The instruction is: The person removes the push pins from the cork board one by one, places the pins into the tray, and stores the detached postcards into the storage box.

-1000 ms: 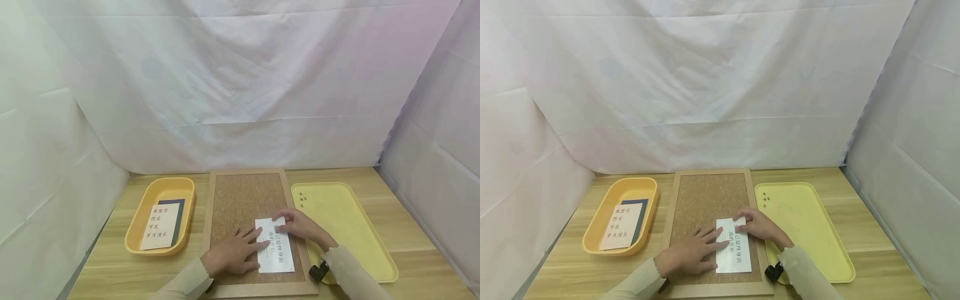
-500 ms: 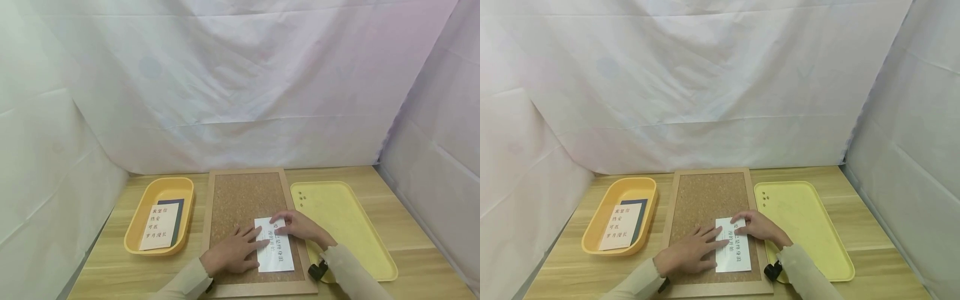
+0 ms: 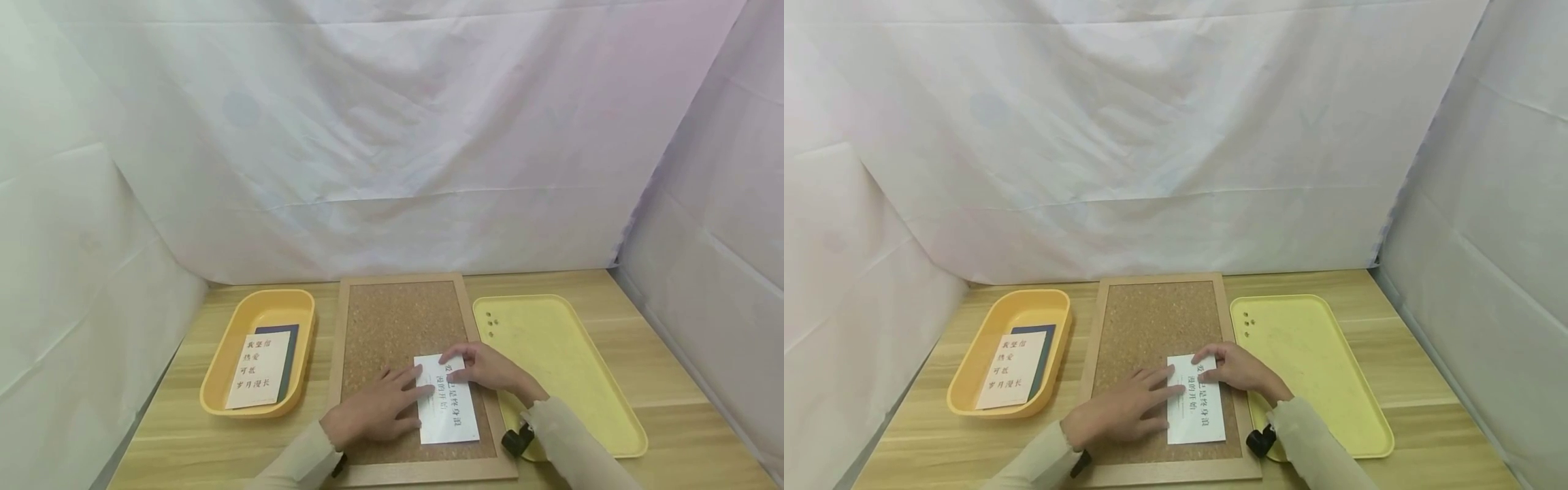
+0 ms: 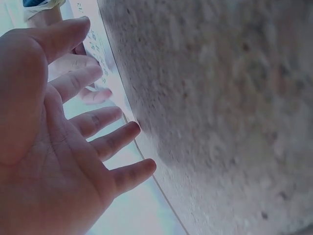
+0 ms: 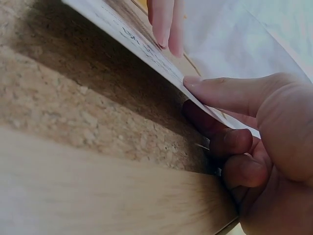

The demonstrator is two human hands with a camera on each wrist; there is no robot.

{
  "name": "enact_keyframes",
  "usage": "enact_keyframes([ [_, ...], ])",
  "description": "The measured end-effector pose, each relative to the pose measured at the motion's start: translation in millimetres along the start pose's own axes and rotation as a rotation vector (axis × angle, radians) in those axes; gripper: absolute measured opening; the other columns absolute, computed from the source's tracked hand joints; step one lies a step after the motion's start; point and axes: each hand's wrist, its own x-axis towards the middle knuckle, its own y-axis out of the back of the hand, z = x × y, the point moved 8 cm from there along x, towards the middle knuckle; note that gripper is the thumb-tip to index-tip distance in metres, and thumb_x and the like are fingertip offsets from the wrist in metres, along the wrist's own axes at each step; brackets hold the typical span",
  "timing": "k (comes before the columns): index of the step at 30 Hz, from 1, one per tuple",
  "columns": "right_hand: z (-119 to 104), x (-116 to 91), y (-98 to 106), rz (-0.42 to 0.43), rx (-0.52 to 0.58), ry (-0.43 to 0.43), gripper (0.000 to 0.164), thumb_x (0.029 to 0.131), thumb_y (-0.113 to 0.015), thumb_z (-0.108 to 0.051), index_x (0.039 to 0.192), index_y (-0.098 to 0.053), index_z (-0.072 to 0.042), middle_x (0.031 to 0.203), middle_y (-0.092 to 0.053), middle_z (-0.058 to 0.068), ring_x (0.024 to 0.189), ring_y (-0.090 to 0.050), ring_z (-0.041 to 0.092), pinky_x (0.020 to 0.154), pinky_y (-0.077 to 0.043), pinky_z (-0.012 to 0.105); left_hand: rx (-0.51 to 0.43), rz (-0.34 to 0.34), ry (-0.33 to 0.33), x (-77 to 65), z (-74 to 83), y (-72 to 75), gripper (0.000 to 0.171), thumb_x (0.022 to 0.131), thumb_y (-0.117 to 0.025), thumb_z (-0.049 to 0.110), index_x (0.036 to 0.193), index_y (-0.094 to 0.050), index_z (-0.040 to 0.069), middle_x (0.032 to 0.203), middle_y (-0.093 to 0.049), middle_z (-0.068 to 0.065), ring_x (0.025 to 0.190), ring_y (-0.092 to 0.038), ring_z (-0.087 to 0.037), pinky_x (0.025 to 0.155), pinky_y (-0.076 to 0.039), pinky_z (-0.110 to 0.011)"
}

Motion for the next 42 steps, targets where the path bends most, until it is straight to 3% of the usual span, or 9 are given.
enact_keyframes([
  [10,1,1,-2,-0.026,0.049,-0.016,0.023,0.083,-0.070,-0.019,0.106,-0.066,-0.018,0.107,-0.064,-0.001,0.085,-0.061,0.013,0.077,-0.046,0.022,-0.001,0.119,-0.024,-8.5,-6.5,16.9,0.057,0.094,-0.047,0.047,0.145,-0.035,0.024,0.152,-0.029,-0.006,0.138,-0.028,-0.030,0.109,-0.026,-0.055],
  [17,-13,-3,-2,-0.011,0.049,-0.029,0.023,0.084,-0.067,-0.010,0.108,-0.065,-0.009,0.110,-0.063,0.008,0.087,-0.061,0.017,0.077,-0.044,0.023,-0.087,0.212,0.027,-16.5,-19.4,29.6,0.062,0.092,-0.050,0.048,0.147,-0.030,0.026,0.149,-0.035,-0.001,0.134,-0.035,-0.025,0.107,-0.033,-0.050],
  [26,-1,0,-3,-0.023,0.080,-0.028,0.024,0.084,-0.069,-0.015,0.108,-0.065,-0.014,0.105,-0.064,0.003,0.077,-0.063,0.011,0.071,-0.047,0.021,-0.122,0.342,0.062,-31.3,-34.8,50.0,0.061,0.092,-0.055,0.041,0.146,-0.029,0.027,0.144,-0.042,0.001,0.129,-0.041,-0.018,0.106,-0.037,-0.042],
  [33,-27,-6,1,-0.024,0.078,-0.007,0.024,0.084,-0.067,-0.007,0.108,-0.064,-0.005,0.105,-0.063,0.012,0.078,-0.063,0.017,0.071,-0.046,0.021,-0.192,0.377,0.130,-43.8,-47.2,61.5,0.064,0.093,-0.052,0.044,0.148,-0.022,0.033,0.145,-0.040,0.003,0.132,-0.038,-0.016,0.108,-0.033,-0.041],
  [38,-36,-9,4,-0.021,0.073,0.008,0.024,0.084,-0.067,-0.008,0.108,-0.064,-0.005,0.107,-0.063,0.012,0.080,-0.061,0.017,0.070,-0.045,0.021,-0.167,0.451,0.108,-52.6,-49.6,71.7,0.059,0.093,-0.054,0.041,0.145,-0.028,0.033,0.139,-0.047,0.004,0.127,-0.043,-0.014,0.105,-0.038,-0.038],
  [42,-33,-9,4,-0.019,0.066,-0.030,0.024,0.084,-0.068,-0.010,0.107,-0.065,-0.008,0.110,-0.063,0.011,0.083,-0.061,0.019,0.074,-0.045,0.021,-0.145,0.505,0.110,-63.2,-56.7,80.0,0.054,0.093,-0.056,0.037,0.142,-0.035,0.031,0.137,-0.049,0.004,0.125,-0.046,-0.014,0.103,-0.041,-0.037],
])
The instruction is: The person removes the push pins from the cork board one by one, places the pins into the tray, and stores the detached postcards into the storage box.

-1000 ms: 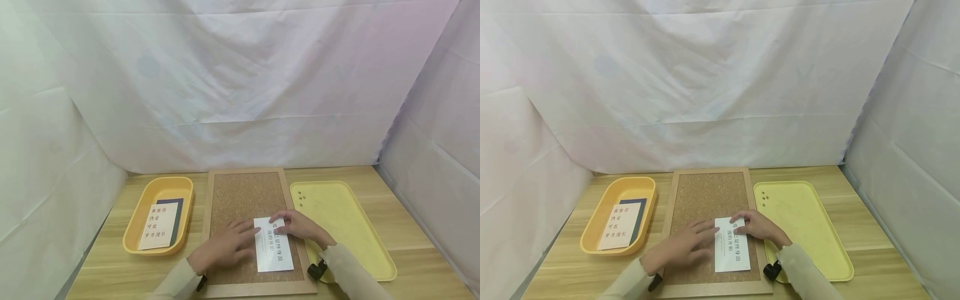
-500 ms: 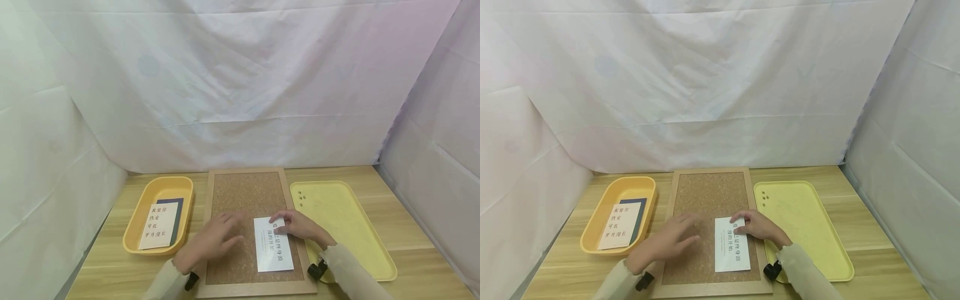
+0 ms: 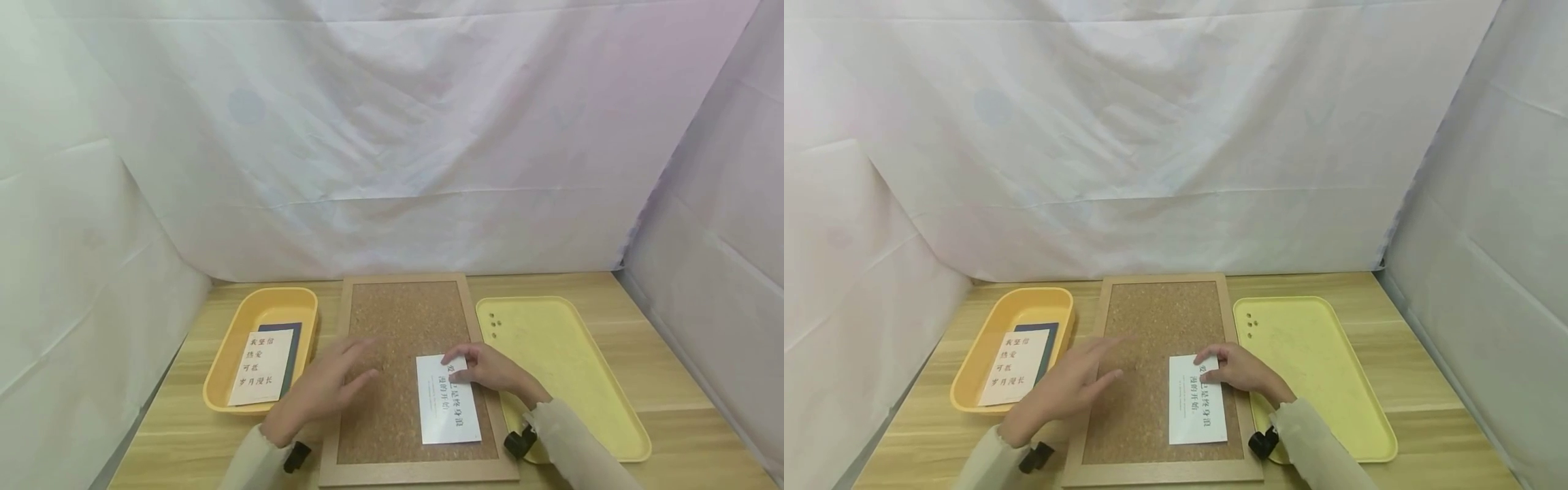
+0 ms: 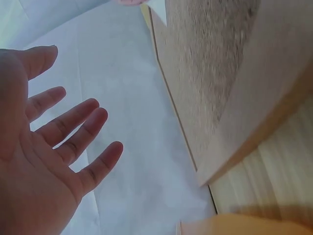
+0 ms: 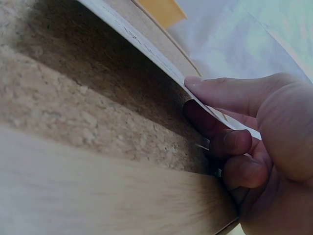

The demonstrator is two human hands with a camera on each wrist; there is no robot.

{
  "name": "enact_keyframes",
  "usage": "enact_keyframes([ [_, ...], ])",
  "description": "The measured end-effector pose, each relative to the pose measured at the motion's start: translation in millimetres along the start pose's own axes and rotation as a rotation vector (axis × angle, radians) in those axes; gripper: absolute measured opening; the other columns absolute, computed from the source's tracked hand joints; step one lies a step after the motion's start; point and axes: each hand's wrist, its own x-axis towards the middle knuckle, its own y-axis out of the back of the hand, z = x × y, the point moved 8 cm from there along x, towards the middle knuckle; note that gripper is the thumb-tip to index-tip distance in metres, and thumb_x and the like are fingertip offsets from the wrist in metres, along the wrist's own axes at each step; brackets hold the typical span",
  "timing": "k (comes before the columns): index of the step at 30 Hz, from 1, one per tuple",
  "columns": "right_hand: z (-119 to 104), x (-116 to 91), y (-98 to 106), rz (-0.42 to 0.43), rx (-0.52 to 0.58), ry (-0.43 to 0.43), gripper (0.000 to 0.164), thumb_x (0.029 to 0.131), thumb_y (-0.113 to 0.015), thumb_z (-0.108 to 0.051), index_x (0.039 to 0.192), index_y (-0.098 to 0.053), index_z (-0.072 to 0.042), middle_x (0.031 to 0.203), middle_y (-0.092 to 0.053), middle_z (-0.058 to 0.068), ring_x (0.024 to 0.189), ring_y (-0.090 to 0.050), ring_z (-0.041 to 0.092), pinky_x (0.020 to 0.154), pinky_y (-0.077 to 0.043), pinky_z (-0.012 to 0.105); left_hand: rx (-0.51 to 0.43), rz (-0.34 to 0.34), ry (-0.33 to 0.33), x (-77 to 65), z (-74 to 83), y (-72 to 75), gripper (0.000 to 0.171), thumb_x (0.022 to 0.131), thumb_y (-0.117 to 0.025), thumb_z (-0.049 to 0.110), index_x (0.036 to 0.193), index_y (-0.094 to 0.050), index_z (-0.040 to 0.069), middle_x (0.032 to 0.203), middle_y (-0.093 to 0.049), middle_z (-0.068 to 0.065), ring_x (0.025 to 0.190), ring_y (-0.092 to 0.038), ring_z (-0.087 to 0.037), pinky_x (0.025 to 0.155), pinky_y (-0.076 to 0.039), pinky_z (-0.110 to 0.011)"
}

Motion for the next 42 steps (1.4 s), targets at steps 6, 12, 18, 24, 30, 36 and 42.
enact_keyframes([
  [6,21,7,-3,0.007,-0.039,0.005,0.024,0.084,-0.069,-0.014,0.107,-0.065,-0.012,0.112,-0.062,0.006,0.086,-0.061,0.016,0.077,-0.044,0.023,0.009,0.096,0.033,-13.4,-17.5,28.5,0.052,0.091,-0.061,0.029,0.139,-0.043,0.022,0.135,-0.051,0.001,0.122,-0.047,-0.018,0.100,-0.042,-0.042],
  [12,34,10,-4,-0.006,-0.026,0.001,0.023,0.083,-0.070,-0.024,0.106,-0.066,-0.021,0.111,-0.062,-0.001,0.085,-0.061,0.011,0.079,-0.045,0.023,-0.010,0.145,0.077,-26.9,-34.2,45.5,0.053,0.089,-0.064,0.021,0.138,-0.044,0.020,0.134,-0.050,0.000,0.123,-0.045,-0.019,0.101,-0.039,-0.043],
  [18,32,9,-4,-0.009,-0.022,-0.013,0.024,0.084,-0.070,-0.026,0.107,-0.066,-0.024,0.109,-0.062,-0.005,0.087,-0.060,0.012,0.079,-0.045,0.025,-0.031,0.173,0.114,-38.2,-49.0,57.4,0.051,0.090,-0.062,0.018,0.138,-0.045,0.016,0.135,-0.050,-0.002,0.125,-0.044,-0.023,0.101,-0.038,-0.045],
  [24,31,8,-5,-0.019,-0.010,-0.017,0.025,0.084,-0.069,-0.025,0.108,-0.066,-0.022,0.104,-0.063,-0.003,0.079,-0.061,0.011,0.073,-0.046,0.024,-0.026,0.247,0.118,-49.7,-62.3,73.1,0.050,0.089,-0.064,0.019,0.136,-0.047,0.014,0.131,-0.054,-0.004,0.119,-0.049,-0.023,0.096,-0.040,-0.041],
  [30,30,7,-5,-0.012,-0.016,0.008,0.025,0.084,-0.070,-0.024,0.108,-0.066,-0.020,0.106,-0.063,-0.001,0.078,-0.061,0.011,0.072,-0.046,0.023,-0.034,0.261,0.120,-59.0,-69.6,78.0,0.050,0.088,-0.065,0.017,0.135,-0.048,0.014,0.130,-0.055,-0.003,0.111,-0.052,-0.019,0.093,-0.040,-0.033],
  [36,30,7,-6,-0.015,-0.003,0.013,0.025,0.084,-0.070,-0.024,0.108,-0.066,-0.019,0.107,-0.063,0.001,0.077,-0.063,0.011,0.072,-0.047,0.023,-0.036,0.283,0.180,-72.6,-82.9,85.7,0.051,0.088,-0.064,0.015,0.137,-0.046,0.012,0.132,-0.053,-0.007,0.113,-0.050,-0.023,0.094,-0.037,-0.024],
  [42,30,7,-7,-0.016,0.012,0.012,0.025,0.083,-0.070,-0.024,0.107,-0.066,-0.019,0.108,-0.063,0.001,0.077,-0.063,0.010,0.072,-0.047,0.022,-0.048,0.301,0.243,-87.4,-102.5,94.0,0.055,0.090,-0.063,0.015,0.140,-0.042,0.019,0.137,-0.049,-0.009,0.118,-0.047,-0.026,0.097,-0.022,-0.003],
])
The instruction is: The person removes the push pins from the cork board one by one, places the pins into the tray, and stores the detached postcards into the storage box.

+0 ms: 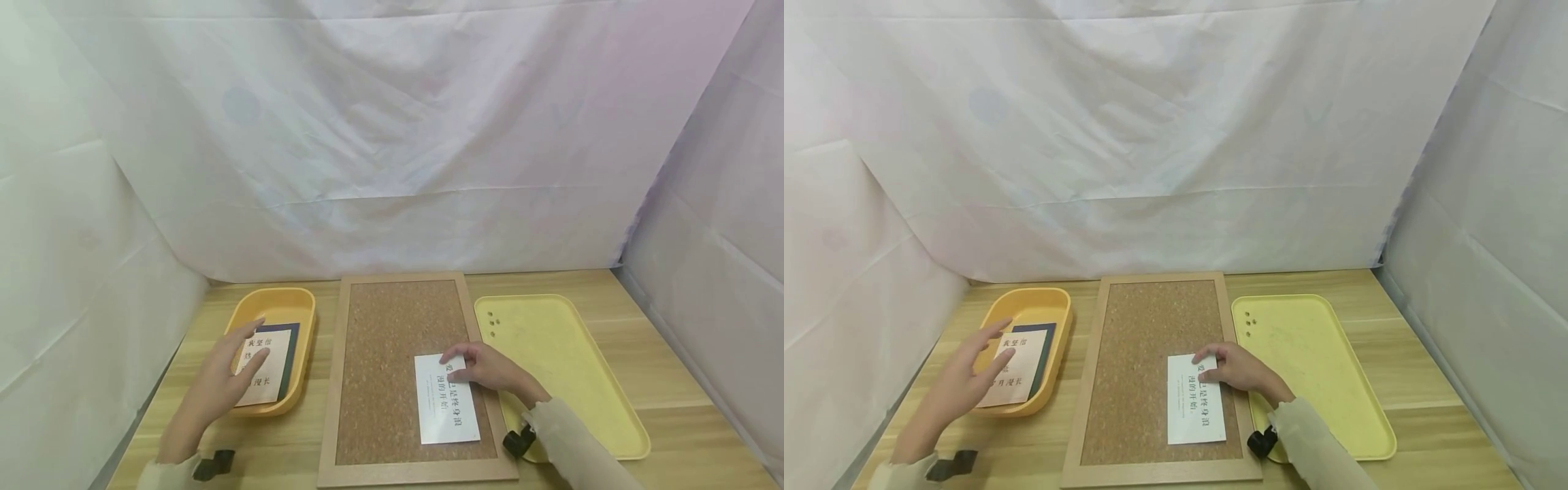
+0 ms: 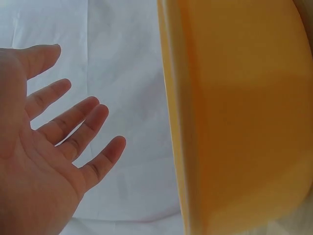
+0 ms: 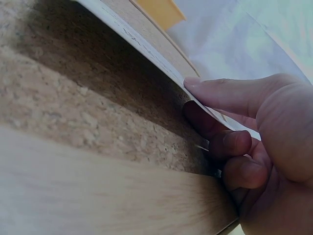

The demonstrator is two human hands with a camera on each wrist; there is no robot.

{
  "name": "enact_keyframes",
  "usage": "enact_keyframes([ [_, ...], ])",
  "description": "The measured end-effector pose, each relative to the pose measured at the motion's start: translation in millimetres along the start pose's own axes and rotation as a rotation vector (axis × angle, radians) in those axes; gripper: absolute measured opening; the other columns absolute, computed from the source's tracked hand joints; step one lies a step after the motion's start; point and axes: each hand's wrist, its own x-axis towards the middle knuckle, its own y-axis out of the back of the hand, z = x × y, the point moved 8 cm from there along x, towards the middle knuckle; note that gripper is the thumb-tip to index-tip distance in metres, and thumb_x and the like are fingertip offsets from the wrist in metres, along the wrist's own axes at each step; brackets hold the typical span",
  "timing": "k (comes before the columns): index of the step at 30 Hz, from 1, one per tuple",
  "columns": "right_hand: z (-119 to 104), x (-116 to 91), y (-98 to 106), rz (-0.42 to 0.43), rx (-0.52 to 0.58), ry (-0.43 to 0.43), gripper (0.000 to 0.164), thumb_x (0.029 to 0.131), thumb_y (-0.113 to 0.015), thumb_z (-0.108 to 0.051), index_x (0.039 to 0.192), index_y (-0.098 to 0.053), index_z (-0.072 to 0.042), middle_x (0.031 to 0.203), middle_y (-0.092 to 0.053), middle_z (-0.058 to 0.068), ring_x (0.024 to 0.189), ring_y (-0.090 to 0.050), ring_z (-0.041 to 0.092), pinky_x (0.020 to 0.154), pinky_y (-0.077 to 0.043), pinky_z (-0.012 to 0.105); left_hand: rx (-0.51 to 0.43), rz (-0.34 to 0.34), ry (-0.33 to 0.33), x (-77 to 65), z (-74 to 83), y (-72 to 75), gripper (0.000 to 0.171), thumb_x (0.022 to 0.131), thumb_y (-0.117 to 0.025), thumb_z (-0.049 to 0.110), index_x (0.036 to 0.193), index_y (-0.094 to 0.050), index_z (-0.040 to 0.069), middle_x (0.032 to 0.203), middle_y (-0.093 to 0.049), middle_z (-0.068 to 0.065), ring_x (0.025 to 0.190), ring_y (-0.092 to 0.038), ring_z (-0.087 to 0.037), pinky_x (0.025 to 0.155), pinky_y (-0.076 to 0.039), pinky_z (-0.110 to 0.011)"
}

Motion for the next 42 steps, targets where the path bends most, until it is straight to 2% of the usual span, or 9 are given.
enact_keyframes([
  [5,0,-1,0,-0.012,0.033,-0.002,0.025,0.084,-0.069,-0.021,0.108,-0.065,-0.017,0.104,-0.063,0.003,0.076,-0.063,0.012,0.071,-0.047,0.022,-0.002,0.008,0.012,-4.5,-12.5,6.7,0.053,0.089,-0.063,0.013,0.139,-0.044,0.015,0.135,-0.049,-0.013,0.123,-0.042,-0.033,0.100,-0.020,-0.007],
  [8,0,-1,-1,-0.015,0.047,0.000,0.025,0.084,-0.069,-0.020,0.109,-0.064,-0.016,0.103,-0.064,0.003,0.075,-0.064,0.012,0.071,-0.047,0.022,-0.012,0.015,0.029,-6.7,-19.1,9.9,0.051,0.088,-0.064,0.011,0.136,-0.047,0.012,0.135,-0.047,-0.017,0.125,-0.038,-0.040,0.110,-0.026,-0.032],
  [11,-1,-1,0,-0.013,0.042,0.000,0.025,0.084,-0.069,-0.021,0.109,-0.065,-0.017,0.102,-0.064,0.002,0.076,-0.064,0.012,0.072,-0.047,0.022,-0.023,0.009,0.067,-9.3,-27.8,11.6,0.049,0.089,-0.063,0.013,0.135,-0.048,0.012,0.137,-0.043,-0.021,0.127,-0.035,-0.045,0.102,-0.027,-0.060],
  [13,0,0,0,-0.007,0.026,0.003,0.025,0.084,-0.069,-0.022,0.108,-0.065,-0.018,0.104,-0.064,0.001,0.078,-0.064,0.011,0.073,-0.047,0.022,-0.026,0.004,0.092,-11.3,-34.2,12.4,0.048,0.089,-0.063,0.014,0.134,-0.049,0.010,0.139,-0.039,-0.026,0.127,-0.032,-0.049,0.097,-0.026,-0.069],
  [23,-1,0,-2,0.003,-0.003,-0.011,0.025,0.085,-0.068,-0.020,0.109,-0.065,-0.016,0.107,-0.063,0.002,0.081,-0.063,0.012,0.075,-0.046,0.022,-0.045,-0.045,0.181,-25.6,-59.5,10.0,0.050,0.090,-0.061,0.015,0.136,-0.044,0.003,0.144,-0.024,-0.033,0.128,-0.023,-0.056,0.092,-0.020,-0.076],
  [30,-25,-7,0,0.007,0.009,-0.017,0.025,0.085,-0.066,-0.010,0.110,-0.063,-0.006,0.108,-0.063,0.012,0.082,-0.063,0.019,0.075,-0.045,0.022,-0.057,-0.092,0.218,-29.5,-68.7,5.7,0.053,0.092,-0.059,0.019,0.139,-0.040,0.002,0.143,-0.024,-0.035,0.126,-0.023,-0.058,0.090,-0.021,-0.076],
  [34,-34,-10,1,0.001,0.030,-0.019,0.024,0.085,-0.067,-0.010,0.109,-0.063,-0.006,0.107,-0.063,0.013,0.080,-0.064,0.017,0.074,-0.046,0.022,-0.070,-0.118,0.227,-31.7,-73.4,2.0,0.055,0.092,-0.059,0.019,0.140,-0.038,0.003,0.142,-0.025,-0.035,0.126,-0.024,-0.057,0.090,-0.022,-0.075],
  [39,-32,-10,1,0.012,0.034,-0.012,0.024,0.085,-0.067,-0.010,0.108,-0.064,-0.007,0.109,-0.062,0.012,0.080,-0.063,0.015,0.074,-0.046,0.021,-0.063,-0.137,0.247,-32.8,-77.6,-0.9,0.056,0.093,-0.058,0.021,0.141,-0.036,0.003,0.143,-0.025,-0.034,0.126,-0.024,-0.057,0.091,-0.023,-0.074],
  [42,-16,-5,0,0.004,0.035,-0.015,0.024,0.085,-0.068,-0.015,0.108,-0.064,-0.012,0.108,-0.063,0.007,0.080,-0.064,0.015,0.074,-0.047,0.022,-0.057,-0.149,0.261,-34.2,-81.0,-3.0,0.057,0.093,-0.057,0.023,0.142,-0.035,0.003,0.142,-0.025,-0.034,0.127,-0.024,-0.057,0.092,-0.022,-0.074],
])
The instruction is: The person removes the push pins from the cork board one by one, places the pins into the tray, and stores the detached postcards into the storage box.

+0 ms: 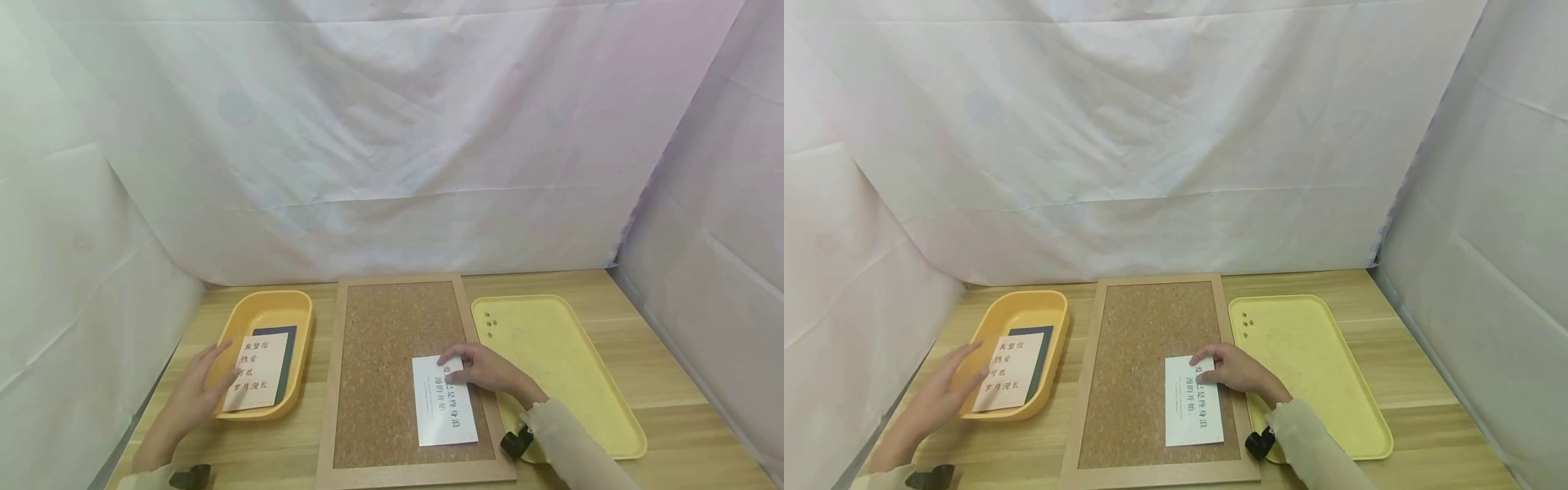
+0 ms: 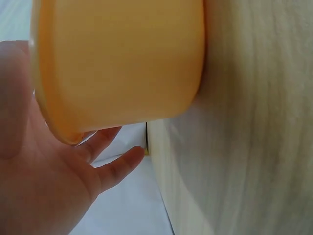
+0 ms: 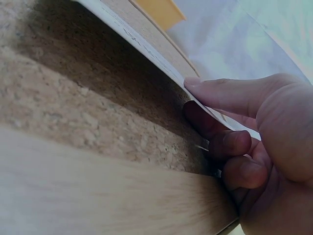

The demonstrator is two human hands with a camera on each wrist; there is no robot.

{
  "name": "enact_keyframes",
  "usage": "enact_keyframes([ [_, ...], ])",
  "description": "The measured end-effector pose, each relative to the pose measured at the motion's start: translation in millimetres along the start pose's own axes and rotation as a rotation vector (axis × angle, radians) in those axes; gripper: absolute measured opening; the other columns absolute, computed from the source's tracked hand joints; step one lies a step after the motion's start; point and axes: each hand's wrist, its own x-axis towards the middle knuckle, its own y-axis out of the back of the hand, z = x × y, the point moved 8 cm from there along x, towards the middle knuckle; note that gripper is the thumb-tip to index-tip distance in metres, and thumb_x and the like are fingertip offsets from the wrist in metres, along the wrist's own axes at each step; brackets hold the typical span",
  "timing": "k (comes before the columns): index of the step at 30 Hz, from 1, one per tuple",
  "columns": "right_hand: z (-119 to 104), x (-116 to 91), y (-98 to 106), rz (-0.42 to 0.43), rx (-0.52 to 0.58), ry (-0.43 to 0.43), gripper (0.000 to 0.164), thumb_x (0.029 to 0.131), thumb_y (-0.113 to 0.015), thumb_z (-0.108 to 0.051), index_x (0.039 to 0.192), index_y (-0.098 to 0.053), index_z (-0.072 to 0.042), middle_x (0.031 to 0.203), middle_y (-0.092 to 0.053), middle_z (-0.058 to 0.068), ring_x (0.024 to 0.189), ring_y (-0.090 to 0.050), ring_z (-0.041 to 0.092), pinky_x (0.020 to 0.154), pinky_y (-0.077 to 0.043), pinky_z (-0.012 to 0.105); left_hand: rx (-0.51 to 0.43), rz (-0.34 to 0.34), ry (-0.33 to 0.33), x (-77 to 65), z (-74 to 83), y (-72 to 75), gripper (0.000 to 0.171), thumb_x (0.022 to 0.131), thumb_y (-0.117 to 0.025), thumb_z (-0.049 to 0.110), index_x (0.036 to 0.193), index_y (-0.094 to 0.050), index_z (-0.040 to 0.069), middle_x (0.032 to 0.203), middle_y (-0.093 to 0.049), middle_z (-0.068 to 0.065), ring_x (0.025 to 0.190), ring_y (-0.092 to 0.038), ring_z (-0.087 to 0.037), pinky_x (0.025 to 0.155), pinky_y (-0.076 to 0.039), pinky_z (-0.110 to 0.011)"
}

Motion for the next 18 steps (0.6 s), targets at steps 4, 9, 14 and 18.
enact_keyframes([
  [4,17,5,-1,-0.012,0.006,0.005,0.024,0.084,-0.069,-0.022,0.108,-0.065,-0.018,0.107,-0.063,0.002,0.080,-0.065,0.013,0.073,-0.049,0.022,0.009,-0.009,0.011,-0.7,-5.3,-3.3,0.058,0.093,-0.058,0.022,0.143,-0.034,0.004,0.142,-0.026,-0.035,0.126,-0.024,-0.057,0.091,-0.023,-0.075],
  [9,14,5,-1,-0.011,0.007,0.018,0.024,0.084,-0.069,-0.022,0.107,-0.065,-0.017,0.112,-0.062,0.004,0.082,-0.064,0.012,0.073,-0.048,0.022,0.016,-0.033,0.037,-1.5,-8.0,-5.9,0.060,0.094,-0.056,0.025,0.144,-0.030,0.005,0.142,-0.029,-0.033,0.127,-0.025,-0.056,0.092,-0.023,-0.073],
  [14,16,6,-1,-0.009,-0.017,0.018,0.023,0.084,-0.070,-0.023,0.107,-0.065,-0.019,0.116,-0.061,0.003,0.085,-0.062,0.012,0.076,-0.047,0.022,0.027,-0.067,0.081,-2.1,-9.5,-8.2,0.066,0.094,-0.055,0.031,0.146,-0.025,0.003,0.143,-0.028,-0.032,0.127,-0.025,-0.056,0.095,-0.023,-0.071],
  [18,18,5,0,-0.004,-0.025,0.003,0.023,0.084,-0.069,-0.023,0.107,-0.065,-0.021,0.113,-0.062,0.000,0.083,-0.064,0.012,0.075,-0.048,0.023,0.051,-0.095,0.148,-2.1,-12.0,-10.6,0.071,0.093,-0.054,0.038,0.147,-0.021,0.004,0.145,-0.025,-0.032,0.129,-0.023,-0.055,0.098,-0.022,-0.070],
])
